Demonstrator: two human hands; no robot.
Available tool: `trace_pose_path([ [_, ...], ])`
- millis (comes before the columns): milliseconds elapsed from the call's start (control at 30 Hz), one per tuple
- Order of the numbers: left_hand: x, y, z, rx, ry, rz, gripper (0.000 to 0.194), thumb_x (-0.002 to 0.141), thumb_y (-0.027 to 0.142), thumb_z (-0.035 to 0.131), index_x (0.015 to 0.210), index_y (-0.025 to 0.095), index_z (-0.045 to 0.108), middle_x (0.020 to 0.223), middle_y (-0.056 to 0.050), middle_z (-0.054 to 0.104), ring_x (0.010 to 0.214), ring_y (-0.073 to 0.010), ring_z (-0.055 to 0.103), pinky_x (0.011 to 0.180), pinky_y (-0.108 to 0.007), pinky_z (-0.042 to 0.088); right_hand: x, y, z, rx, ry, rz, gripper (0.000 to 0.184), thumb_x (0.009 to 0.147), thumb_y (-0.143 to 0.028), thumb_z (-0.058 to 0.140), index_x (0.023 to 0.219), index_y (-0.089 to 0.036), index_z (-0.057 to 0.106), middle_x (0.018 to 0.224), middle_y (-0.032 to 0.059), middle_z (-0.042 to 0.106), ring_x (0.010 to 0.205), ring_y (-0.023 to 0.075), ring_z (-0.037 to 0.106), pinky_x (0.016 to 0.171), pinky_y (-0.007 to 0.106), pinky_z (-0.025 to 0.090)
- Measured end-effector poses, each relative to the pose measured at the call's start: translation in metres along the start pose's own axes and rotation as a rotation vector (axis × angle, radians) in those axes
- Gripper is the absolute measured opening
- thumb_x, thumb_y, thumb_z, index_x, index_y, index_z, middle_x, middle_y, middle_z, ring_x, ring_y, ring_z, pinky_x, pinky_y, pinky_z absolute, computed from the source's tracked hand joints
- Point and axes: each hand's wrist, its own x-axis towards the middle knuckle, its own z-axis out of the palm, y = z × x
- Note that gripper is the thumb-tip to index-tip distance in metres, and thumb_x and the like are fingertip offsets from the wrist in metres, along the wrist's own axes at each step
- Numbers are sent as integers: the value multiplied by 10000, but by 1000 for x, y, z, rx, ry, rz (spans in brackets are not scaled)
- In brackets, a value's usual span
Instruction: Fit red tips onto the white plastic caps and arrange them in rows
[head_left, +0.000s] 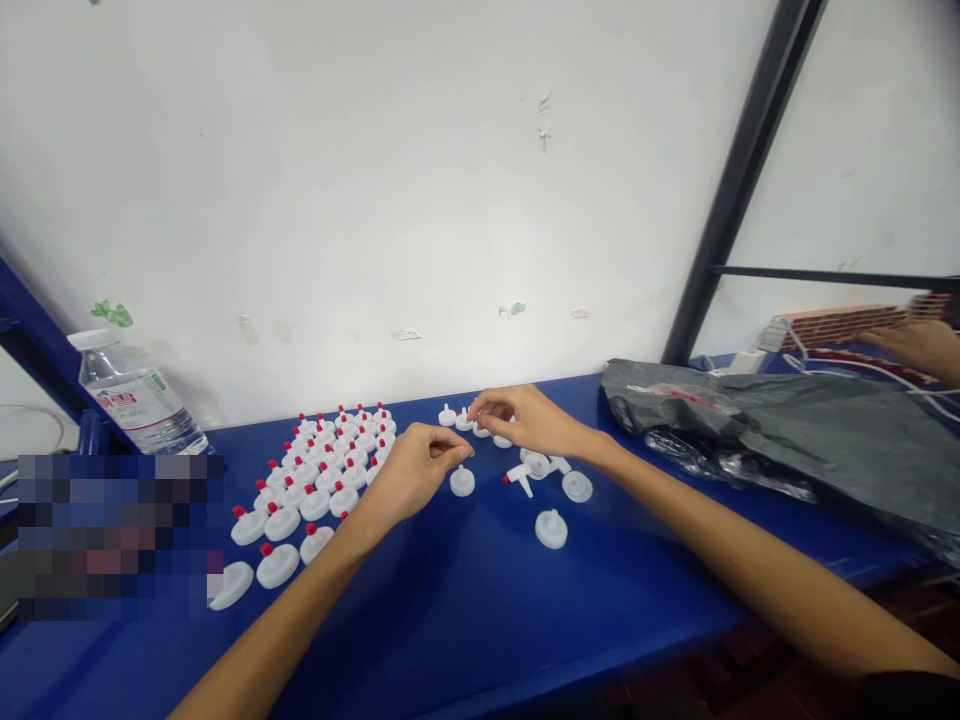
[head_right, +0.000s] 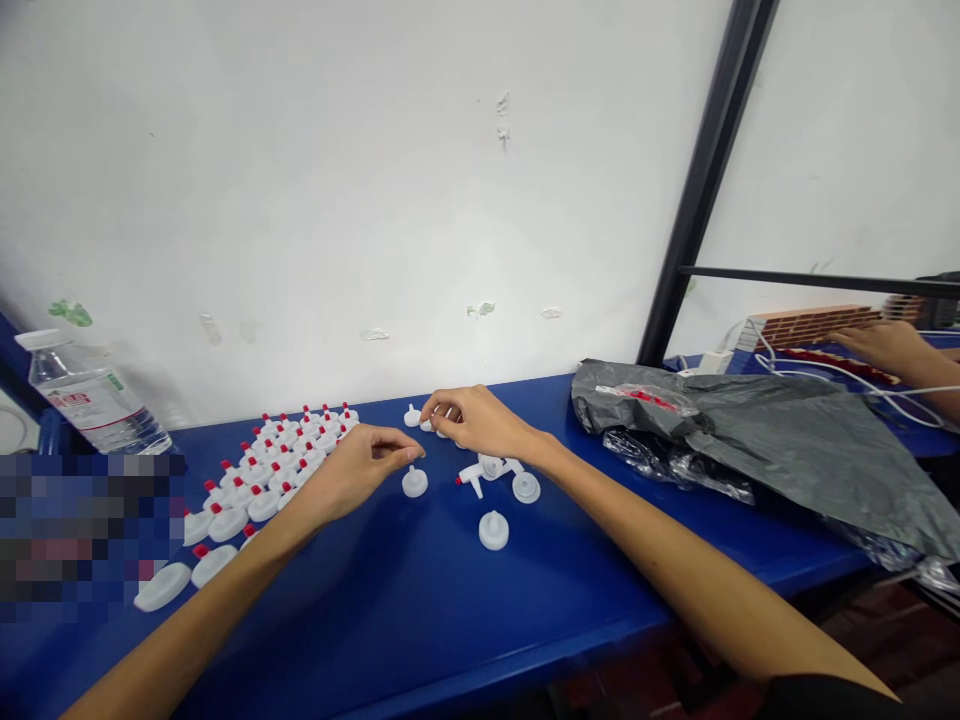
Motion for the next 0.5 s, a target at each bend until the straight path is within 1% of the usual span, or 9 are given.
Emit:
trace_pose_path([
  [100,-1,1,-1,-4,5,-8,236,779,381,648,804,169,749,800,-39,752,768,-197,661,719,-290,474,0,0,0,-7,1,-5,201,905,-178,556,1021,-215,716,861,4,754,724,134,681,686,252,507],
  [200,-1,0,-1,7,-13,-34,231,750,378,673,802,166,749,778,-45,746,754,-201,658,694,-291,471,-1,-1,0,-6,-5,-3,198,900,-174,560,1013,-212,718,853,4,752,717,132,679,673,247,503],
  [333,-1,-4,1,74,-4,-40,221,746,365,662,802,175,762,752,-38,742,746,-205,655,689,-298,465,-1,-2,0,1,-16,7,191,896,-171,565,1004,-207,718,859,9,751,728,135,682,653,237,498],
  [500,-1,-3,3,124,3,-58,187,751,325,649,769,185,770,655,-24,712,675,-198,640,634,-292,448,-1,-4,-1,4,-21,8,187,895,-168,562,990,-203,720,857,10,748,732,134,685,643,229,496],
])
